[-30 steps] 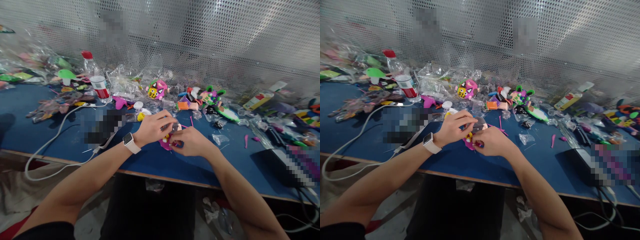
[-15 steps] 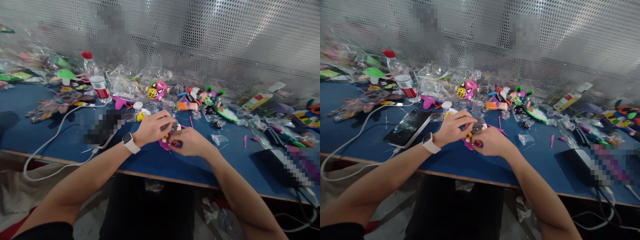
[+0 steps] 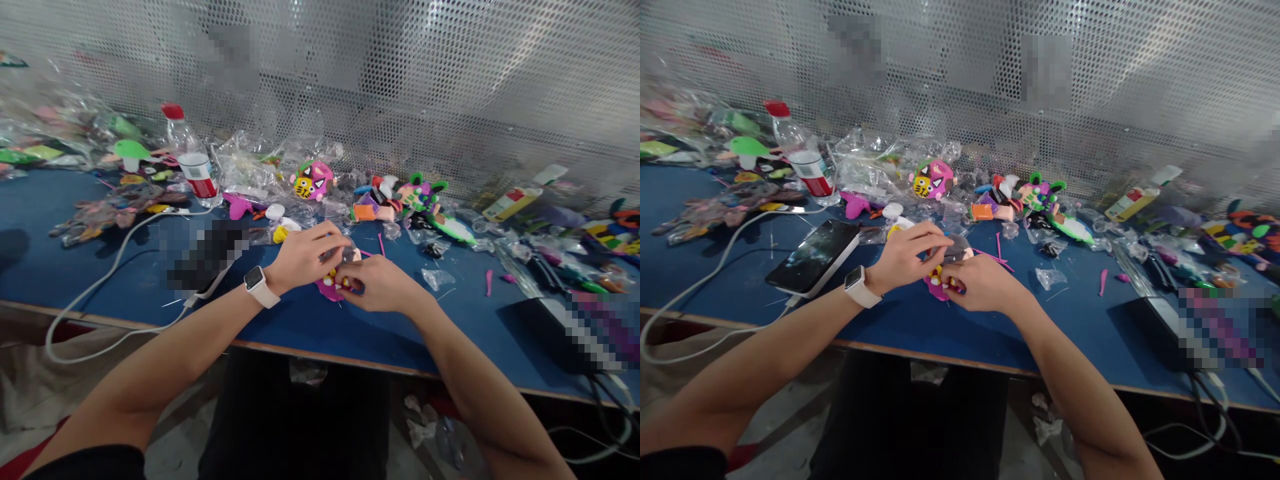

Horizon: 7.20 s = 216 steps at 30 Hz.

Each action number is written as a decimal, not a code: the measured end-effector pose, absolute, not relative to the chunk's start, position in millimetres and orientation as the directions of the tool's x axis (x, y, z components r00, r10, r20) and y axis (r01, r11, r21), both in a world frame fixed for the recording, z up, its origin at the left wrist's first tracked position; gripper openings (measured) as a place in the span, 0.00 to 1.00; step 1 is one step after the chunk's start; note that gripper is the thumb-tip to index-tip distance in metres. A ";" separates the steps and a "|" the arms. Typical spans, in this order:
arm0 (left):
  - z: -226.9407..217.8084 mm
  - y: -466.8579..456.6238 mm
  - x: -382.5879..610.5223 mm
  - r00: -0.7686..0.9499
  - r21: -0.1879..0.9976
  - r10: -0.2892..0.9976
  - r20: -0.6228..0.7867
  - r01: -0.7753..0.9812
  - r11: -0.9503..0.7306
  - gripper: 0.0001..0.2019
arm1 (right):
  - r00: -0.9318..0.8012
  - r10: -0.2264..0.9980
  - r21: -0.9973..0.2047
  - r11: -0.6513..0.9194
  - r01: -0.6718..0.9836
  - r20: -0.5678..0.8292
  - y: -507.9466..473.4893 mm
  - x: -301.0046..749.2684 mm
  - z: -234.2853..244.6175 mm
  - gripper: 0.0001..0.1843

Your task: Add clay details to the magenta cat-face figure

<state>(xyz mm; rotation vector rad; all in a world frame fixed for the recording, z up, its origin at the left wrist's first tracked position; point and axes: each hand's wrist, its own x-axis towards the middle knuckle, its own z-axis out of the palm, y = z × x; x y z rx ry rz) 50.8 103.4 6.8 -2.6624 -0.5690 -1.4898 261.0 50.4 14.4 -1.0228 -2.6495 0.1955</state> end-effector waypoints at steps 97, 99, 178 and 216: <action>7.0 114.1 45.6 0.504 0.261 0.606 0.615 0.596 -0.760 0.08 | -0.737 0.562 -0.110 0.817 0.566 0.376 52.3 266.3 6.9 0.08; 7.6 113.5 45.5 0.505 0.265 0.614 0.607 0.599 -0.755 0.08 | -0.731 0.568 -0.117 0.812 0.571 0.378 52.8 266.3 5.9 0.08; 8.1 136.8 14.1 0.748 0.046 0.659 0.080 0.658 -0.752 0.09 | -0.134 0.580 -0.349 0.640 0.684 0.803 69.2 267.8 -0.2 0.14; 17.3 110.9 45.2 0.641 0.763 0.655 0.401 0.161 -0.626 0.12 | -0.347 0.532 -0.318 0.797 0.513 0.773 69.3 263.2 -7.5 0.14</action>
